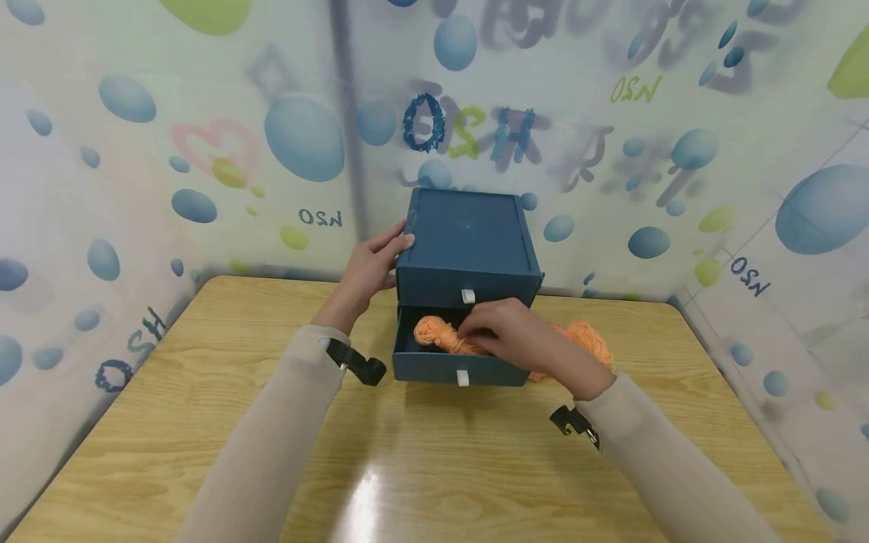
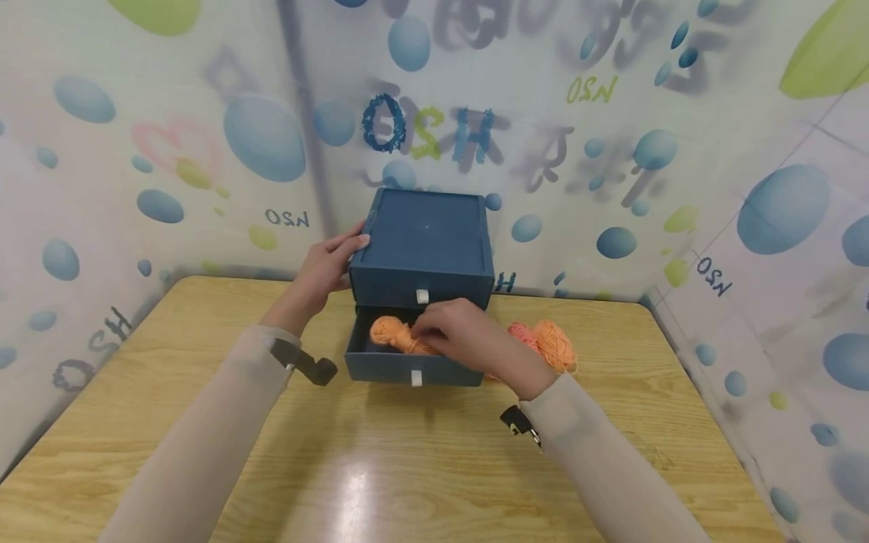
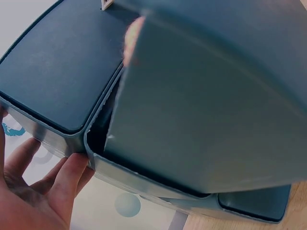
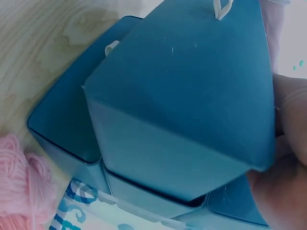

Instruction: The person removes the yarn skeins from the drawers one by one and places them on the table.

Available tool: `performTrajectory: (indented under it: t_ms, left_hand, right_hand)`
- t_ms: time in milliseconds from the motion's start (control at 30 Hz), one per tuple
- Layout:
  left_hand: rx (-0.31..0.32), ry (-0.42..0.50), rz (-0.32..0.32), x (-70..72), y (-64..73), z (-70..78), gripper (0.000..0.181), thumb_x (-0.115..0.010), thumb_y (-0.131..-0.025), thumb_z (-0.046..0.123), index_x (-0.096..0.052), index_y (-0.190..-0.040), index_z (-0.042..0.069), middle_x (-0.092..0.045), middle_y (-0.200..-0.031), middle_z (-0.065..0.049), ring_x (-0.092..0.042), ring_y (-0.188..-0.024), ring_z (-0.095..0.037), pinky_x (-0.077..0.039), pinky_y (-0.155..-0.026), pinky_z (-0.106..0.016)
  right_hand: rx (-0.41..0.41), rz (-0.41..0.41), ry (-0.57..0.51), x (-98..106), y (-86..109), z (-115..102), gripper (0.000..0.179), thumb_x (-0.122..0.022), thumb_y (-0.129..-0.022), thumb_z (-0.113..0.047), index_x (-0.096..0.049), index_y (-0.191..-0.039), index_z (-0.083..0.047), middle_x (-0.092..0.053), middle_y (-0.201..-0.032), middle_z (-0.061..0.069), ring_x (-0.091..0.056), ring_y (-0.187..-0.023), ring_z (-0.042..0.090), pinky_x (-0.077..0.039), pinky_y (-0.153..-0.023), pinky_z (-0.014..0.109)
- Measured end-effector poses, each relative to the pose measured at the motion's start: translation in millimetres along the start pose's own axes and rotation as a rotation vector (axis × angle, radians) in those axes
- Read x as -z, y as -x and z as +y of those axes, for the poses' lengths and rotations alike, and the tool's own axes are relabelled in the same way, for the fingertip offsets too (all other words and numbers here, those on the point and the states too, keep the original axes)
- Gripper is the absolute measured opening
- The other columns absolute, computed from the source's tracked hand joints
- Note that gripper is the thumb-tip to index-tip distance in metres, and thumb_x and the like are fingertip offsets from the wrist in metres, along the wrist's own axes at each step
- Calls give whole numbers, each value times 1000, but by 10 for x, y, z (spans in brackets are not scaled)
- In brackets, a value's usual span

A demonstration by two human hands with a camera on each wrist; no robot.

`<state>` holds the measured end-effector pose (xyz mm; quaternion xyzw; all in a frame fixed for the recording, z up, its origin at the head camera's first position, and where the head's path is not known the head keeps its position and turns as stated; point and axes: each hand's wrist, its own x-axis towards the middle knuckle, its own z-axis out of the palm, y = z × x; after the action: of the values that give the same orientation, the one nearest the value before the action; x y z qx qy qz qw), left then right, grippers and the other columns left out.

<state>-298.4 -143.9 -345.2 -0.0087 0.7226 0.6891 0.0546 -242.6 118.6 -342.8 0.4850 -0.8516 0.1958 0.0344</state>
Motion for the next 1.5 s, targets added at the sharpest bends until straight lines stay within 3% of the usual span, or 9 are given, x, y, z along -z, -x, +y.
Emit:
performTrajectory:
  t_ms: [400, 633, 833, 1067, 1300, 1500]
  left_hand:
    - [1, -11, 21, 19, 6, 8, 56, -62, -98, 50, -44, -150, 44, -40, -163, -1, -47, -145, -28, -47, -112, -52]
    - [2, -25, 28, 32, 16, 9, 57, -62, -97, 52, -44, -151, 44, -38, -164, 0, -44, -147, -29, -45, -114, -53]
    - [-3, -18, 27, 46, 30, 15, 57, -62, -97, 50, -44, -151, 44, -38, -164, 1, -47, -146, -28, -46, -113, -52]
    - [0, -18, 30, 50, 47, 19, 56, -62, -98, 50, -44, -151, 44, -38, -164, 1, -46, -146, -28, -45, -114, -52]
    - [-7, 10, 29, 19, 29, 3, 56, -63, -98, 48, -45, -151, 42, -41, -162, 1, -50, -143, -27, -48, -111, -51]
    - [-17, -5, 21, -6, 16, -1, 55, -63, -97, 50, -46, -150, 44, -40, -163, 2, -51, -142, -27, -48, -111, -51]
  right_hand:
    - [-5, 112, -43, 164, 171, 7, 17, -74, -90, -5, -78, -103, -15, -73, -97, -2, -63, -76, 4, -54, -66, 22]
    - [14, 243, -29, 217, 346, 91, 21, -78, -84, 0, -78, -99, -15, -75, -93, -4, -66, -80, 7, -58, -69, 26]
    - [-33, 342, 22, 229, 523, 112, 22, -80, -82, 1, -78, -97, -16, -73, -90, -5, -64, -79, 6, -56, -68, 26]
    - [-93, 442, 32, 225, 692, 123, 25, -81, -80, 3, -79, -97, -16, -76, -91, -4, -66, -79, 6, -50, -70, 11]
    - [-125, 560, 59, 276, 865, 151, 31, -80, -76, 10, -79, -98, -12, -76, -91, 0, -66, -82, 3, -49, -73, 7]
    - [-140, 630, -21, 297, 1025, 169, 32, -77, -77, 16, -79, -98, -8, -75, -92, -1, -63, -87, -7, -49, -81, 4]
